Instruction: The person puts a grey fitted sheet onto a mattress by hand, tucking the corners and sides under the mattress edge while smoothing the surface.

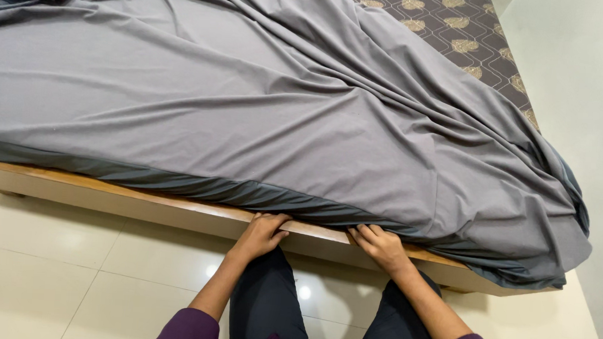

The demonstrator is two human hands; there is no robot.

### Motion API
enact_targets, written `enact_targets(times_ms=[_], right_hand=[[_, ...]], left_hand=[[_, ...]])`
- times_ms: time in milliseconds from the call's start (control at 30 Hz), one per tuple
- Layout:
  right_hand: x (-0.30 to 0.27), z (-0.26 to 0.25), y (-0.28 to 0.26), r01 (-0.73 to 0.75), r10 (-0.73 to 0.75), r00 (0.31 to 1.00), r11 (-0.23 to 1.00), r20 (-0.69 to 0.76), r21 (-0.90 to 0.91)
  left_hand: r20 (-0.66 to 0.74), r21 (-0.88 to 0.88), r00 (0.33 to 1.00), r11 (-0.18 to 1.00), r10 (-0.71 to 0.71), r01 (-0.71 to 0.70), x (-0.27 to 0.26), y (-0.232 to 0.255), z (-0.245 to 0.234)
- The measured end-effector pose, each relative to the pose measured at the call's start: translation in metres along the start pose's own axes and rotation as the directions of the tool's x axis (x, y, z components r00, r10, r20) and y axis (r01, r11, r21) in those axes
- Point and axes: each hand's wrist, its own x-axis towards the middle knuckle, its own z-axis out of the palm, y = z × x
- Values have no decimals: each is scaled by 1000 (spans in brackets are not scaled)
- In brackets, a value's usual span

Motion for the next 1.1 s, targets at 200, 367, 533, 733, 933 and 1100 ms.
enact_targets(times_ms=[200, 367, 533, 733, 933, 1100], right_hand=[[14, 6, 11, 174, -170, 984, 982, 53, -74], [-3, -2, 6, 89, -84, 991, 995, 105, -43], [-38, -17, 7, -104, 108, 991, 993, 74, -49], [-34, -10, -10, -526, 496, 819, 850, 287, 31], [10, -26, -29, -680, 617, 592, 728, 518, -90], [9, -30, -49, -604, 616, 662, 776, 428, -182]], left_hand=[[-47, 79, 999, 997, 4, -1, -3, 15, 5], [-160, 269, 954, 941, 254, -205, -6, 18, 13], [-105, 314, 951, 917, 290, -245, -7, 27, 2], [93, 331, 983, 926, 159, -181, 13, 36, 21], [230, 484, 973, 869, -16, -101, 24, 52, 30], [78, 539, 992, 833, 95, -122, 17, 51, 48]])
